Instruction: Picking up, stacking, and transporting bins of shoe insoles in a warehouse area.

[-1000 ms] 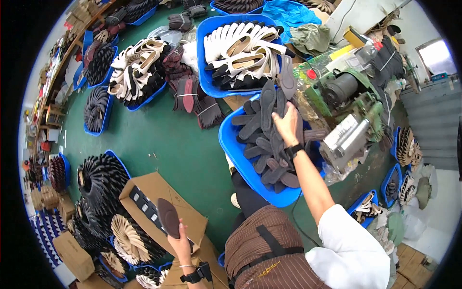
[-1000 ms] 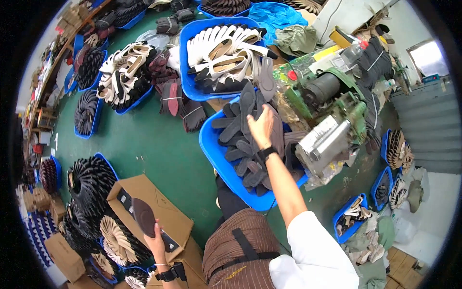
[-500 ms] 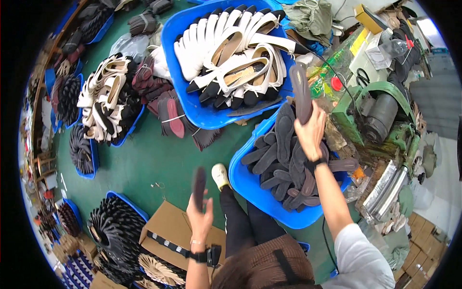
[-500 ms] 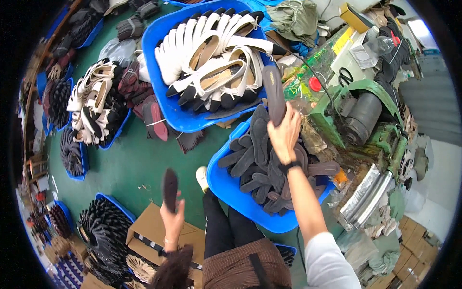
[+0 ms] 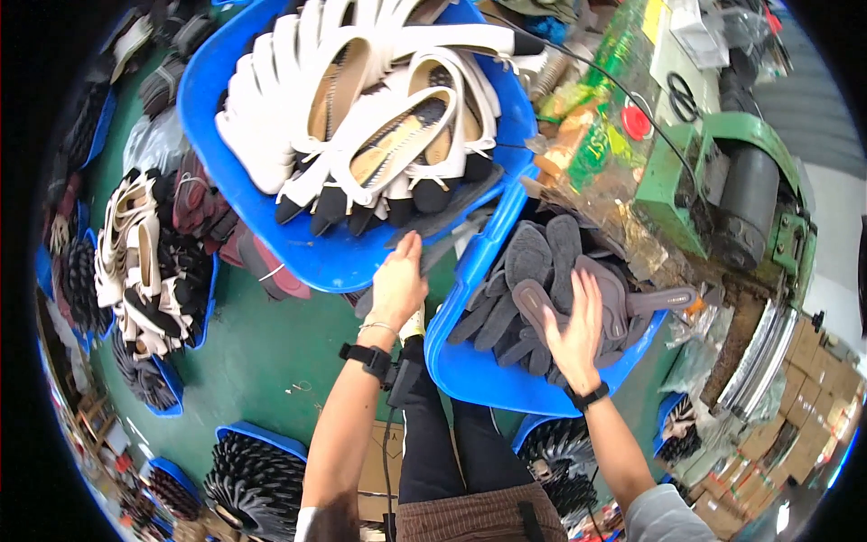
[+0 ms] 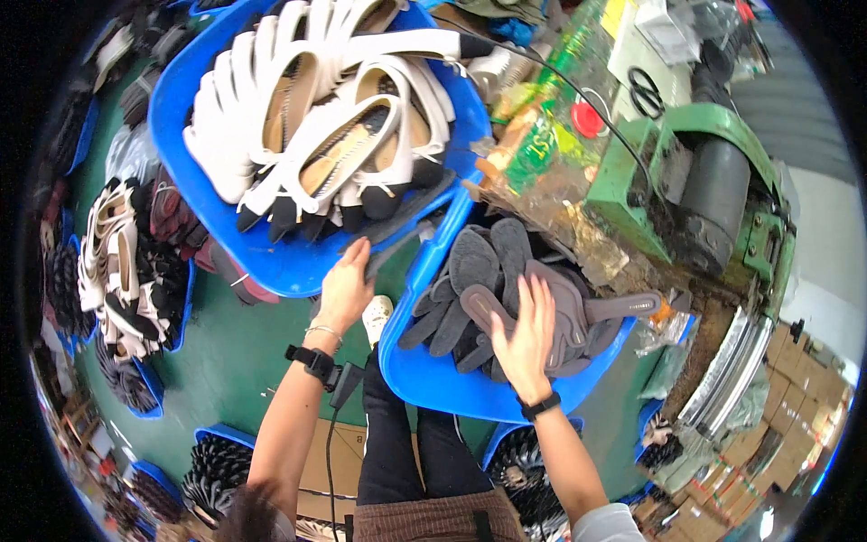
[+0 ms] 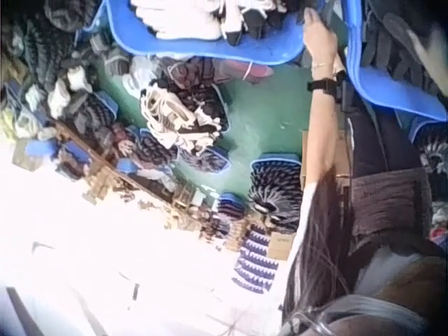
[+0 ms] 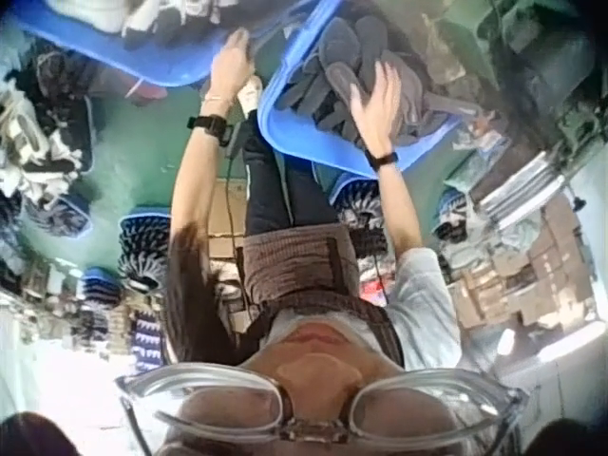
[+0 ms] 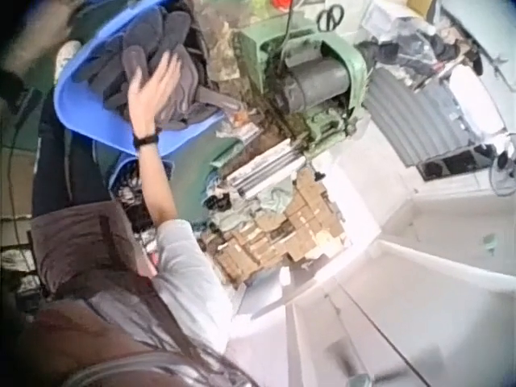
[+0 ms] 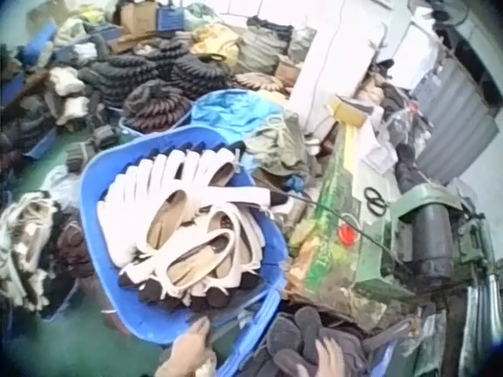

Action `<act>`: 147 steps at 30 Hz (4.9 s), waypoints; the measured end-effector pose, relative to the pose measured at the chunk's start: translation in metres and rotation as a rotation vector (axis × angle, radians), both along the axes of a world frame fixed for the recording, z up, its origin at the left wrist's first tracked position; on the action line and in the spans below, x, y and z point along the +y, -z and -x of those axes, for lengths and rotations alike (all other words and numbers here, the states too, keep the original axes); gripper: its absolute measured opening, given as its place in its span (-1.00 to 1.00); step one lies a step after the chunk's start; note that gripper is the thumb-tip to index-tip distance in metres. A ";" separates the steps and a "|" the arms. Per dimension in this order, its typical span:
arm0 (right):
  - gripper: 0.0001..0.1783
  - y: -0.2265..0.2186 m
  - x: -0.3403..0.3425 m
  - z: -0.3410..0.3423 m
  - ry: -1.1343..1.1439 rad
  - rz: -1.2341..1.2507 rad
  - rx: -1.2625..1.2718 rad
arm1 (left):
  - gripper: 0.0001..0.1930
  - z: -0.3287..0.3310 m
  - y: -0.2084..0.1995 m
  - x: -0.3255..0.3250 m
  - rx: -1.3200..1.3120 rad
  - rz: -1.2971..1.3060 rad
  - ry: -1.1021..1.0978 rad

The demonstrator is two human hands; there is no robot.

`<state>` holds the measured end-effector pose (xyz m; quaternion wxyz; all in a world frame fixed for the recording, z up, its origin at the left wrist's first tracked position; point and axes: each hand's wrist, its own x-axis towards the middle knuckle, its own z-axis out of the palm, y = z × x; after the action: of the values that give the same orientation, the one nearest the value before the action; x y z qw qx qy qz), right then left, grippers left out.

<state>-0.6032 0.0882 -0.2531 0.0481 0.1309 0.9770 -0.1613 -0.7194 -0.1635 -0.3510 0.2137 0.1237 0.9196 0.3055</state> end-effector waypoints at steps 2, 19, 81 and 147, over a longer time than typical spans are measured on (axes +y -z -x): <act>-0.21 0.015 0.000 0.026 0.036 -0.055 -0.014 | -0.44 0.003 -0.002 0.001 -0.033 -0.052 -0.016; -0.71 0.006 0.042 -0.099 0.390 0.504 -0.120 | -0.48 -0.020 -0.060 -0.012 0.117 -0.008 -0.099; -0.81 0.006 0.115 -0.511 1.434 0.651 0.247 | -0.51 -0.201 -0.187 0.076 -0.269 -0.219 -0.520; -0.89 -0.326 0.463 -0.285 -0.168 1.367 -0.034 | -0.49 -0.436 -0.396 0.546 -0.128 -0.798 -0.304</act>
<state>-0.3182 0.5508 0.0724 0.1476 -0.0027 0.6620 -0.7348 -0.2835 0.3826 0.0448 0.1584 0.0403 0.7221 0.6723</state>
